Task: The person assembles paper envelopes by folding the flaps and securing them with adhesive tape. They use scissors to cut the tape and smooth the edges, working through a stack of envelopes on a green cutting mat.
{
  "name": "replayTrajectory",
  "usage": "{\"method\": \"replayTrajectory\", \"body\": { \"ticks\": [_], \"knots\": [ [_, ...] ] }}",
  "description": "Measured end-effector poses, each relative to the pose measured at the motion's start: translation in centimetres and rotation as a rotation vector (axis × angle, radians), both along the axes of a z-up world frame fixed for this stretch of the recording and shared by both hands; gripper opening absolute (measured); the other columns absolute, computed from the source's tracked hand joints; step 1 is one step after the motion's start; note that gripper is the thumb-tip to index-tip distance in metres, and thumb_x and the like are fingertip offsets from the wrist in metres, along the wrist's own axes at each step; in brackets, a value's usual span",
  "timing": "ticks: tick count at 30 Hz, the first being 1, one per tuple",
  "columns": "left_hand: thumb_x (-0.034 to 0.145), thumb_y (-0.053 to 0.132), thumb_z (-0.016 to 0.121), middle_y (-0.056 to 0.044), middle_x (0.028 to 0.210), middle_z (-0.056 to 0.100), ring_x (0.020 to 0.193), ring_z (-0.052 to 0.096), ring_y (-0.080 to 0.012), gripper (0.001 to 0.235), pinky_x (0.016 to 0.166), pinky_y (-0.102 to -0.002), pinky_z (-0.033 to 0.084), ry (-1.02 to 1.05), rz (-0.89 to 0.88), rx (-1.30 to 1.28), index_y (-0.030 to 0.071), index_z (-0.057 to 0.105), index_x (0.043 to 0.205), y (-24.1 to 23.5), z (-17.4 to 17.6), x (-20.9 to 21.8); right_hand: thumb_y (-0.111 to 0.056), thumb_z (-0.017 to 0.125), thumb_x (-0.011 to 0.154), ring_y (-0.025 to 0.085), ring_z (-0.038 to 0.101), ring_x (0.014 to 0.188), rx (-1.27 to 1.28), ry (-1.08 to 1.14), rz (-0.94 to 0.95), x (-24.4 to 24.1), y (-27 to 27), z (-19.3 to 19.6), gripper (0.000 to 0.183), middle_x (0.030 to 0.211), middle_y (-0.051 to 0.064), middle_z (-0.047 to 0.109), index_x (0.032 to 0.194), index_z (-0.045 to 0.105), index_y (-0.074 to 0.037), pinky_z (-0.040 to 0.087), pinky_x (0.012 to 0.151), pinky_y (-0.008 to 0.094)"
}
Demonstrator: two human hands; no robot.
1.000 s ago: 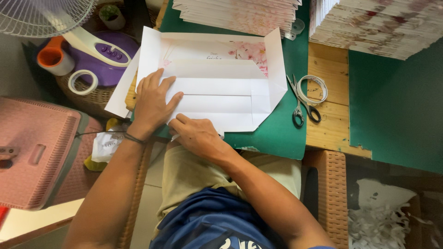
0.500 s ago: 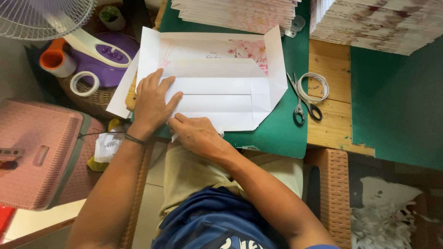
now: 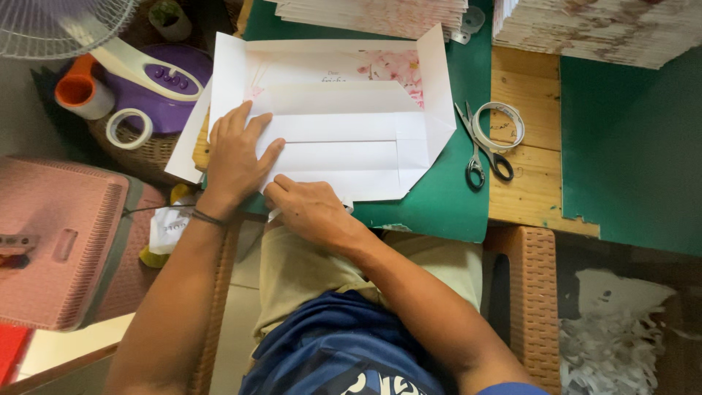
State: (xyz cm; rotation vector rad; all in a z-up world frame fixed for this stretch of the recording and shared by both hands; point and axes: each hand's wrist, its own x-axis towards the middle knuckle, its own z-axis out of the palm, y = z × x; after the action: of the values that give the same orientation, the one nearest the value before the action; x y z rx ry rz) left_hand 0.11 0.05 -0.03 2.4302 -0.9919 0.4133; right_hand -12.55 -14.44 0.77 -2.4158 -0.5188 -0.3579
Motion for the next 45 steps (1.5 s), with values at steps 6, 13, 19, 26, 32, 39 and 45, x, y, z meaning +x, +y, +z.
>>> {"method": "replayTrajectory", "body": {
  "ticks": [6, 13, 19, 26, 32, 39, 45],
  "knots": [
    [0.096, 0.033, 0.073, -0.027, 0.148, 0.052, 0.138, 0.045, -0.0423, 0.050, 0.116, -0.054, 0.031, 0.005, 0.002, 0.015, 0.002, 0.067, 0.134, 0.0, -0.1, 0.1, -0.014, 0.062, 0.095, 0.031, 0.068, 0.077, 0.004, -0.015, -0.027, -0.1, 0.1, -0.1, 0.012, 0.093, 0.008, 0.064, 0.104, 0.060, -0.007, 0.053, 0.064, 0.043],
    [0.096, 0.034, 0.073, -0.027, 0.149, 0.051, 0.138, 0.044, -0.0418, 0.050, 0.116, -0.053, 0.031, 0.019, 0.006, 0.011, 0.002, 0.067, 0.134, 0.0, -0.1, 0.1, -0.018, 0.067, 0.095, 0.026, 0.067, 0.071, 0.023, -0.138, -0.039, -0.3, 0.0, -0.4, 0.020, 0.086, 0.006, 0.061, 0.112, 0.068, -0.007, 0.053, 0.059, 0.038],
    [0.096, 0.033, 0.073, -0.027, 0.149, 0.051, 0.138, 0.044, -0.0421, 0.050, 0.117, -0.053, 0.031, 0.025, 0.008, 0.003, 0.002, 0.067, 0.134, 0.0, -0.1, 0.0, -0.017, 0.069, 0.092, 0.027, 0.067, 0.074, 0.057, -0.076, -0.015, -0.6, -0.3, -0.3, 0.007, 0.089, 0.005, 0.061, 0.091, 0.065, -0.012, 0.053, 0.063, 0.040],
    [0.096, 0.034, 0.073, -0.027, 0.148, 0.052, 0.137, 0.045, -0.0429, 0.050, 0.116, -0.053, 0.032, 0.001, 0.009, 0.006, 0.002, 0.067, 0.134, 0.0, 0.0, 0.0, -0.015, 0.067, 0.089, 0.031, 0.069, 0.081, 0.060, -0.015, 0.038, 0.4, -0.5, -0.1, 0.015, 0.100, 0.006, 0.065, 0.103, 0.064, -0.011, 0.054, 0.066, 0.042],
    [0.095, 0.035, 0.072, -0.026, 0.148, 0.052, 0.136, 0.046, -0.0432, 0.051, 0.116, -0.053, 0.033, 0.024, 0.013, -0.021, 0.003, 0.067, 0.133, 0.2, -0.3, 0.0, -0.012, 0.059, 0.100, 0.037, 0.068, 0.086, 0.198, 0.063, -0.011, 0.3, -0.5, -0.2, 0.014, 0.111, 0.012, 0.065, 0.114, 0.060, -0.008, 0.054, 0.074, 0.047],
    [0.092, 0.038, 0.074, -0.026, 0.146, 0.052, 0.135, 0.045, -0.0421, 0.052, 0.115, -0.053, 0.031, 0.000, 0.043, 0.000, 0.006, 0.067, 0.132, 0.1, -0.3, 0.2, -0.015, 0.045, 0.109, 0.025, 0.070, 0.085, 0.230, 0.522, 0.127, 1.1, -7.8, 0.8, 0.012, 0.105, 0.008, 0.078, 0.112, 0.054, -0.007, 0.054, 0.076, 0.038],
    [0.093, 0.037, 0.073, -0.026, 0.146, 0.051, 0.137, 0.044, -0.0409, 0.051, 0.115, -0.052, 0.031, 0.038, 0.025, -0.046, 0.005, 0.066, 0.132, 0.4, -0.5, 0.4, -0.037, 0.043, 0.108, 0.026, 0.062, 0.109, 0.179, 0.201, -0.308, -7.9, -34.4, 8.2, 0.047, 0.122, 0.017, 0.067, 0.123, 0.067, 0.000, 0.049, 0.094, 0.043]
  ]
}}
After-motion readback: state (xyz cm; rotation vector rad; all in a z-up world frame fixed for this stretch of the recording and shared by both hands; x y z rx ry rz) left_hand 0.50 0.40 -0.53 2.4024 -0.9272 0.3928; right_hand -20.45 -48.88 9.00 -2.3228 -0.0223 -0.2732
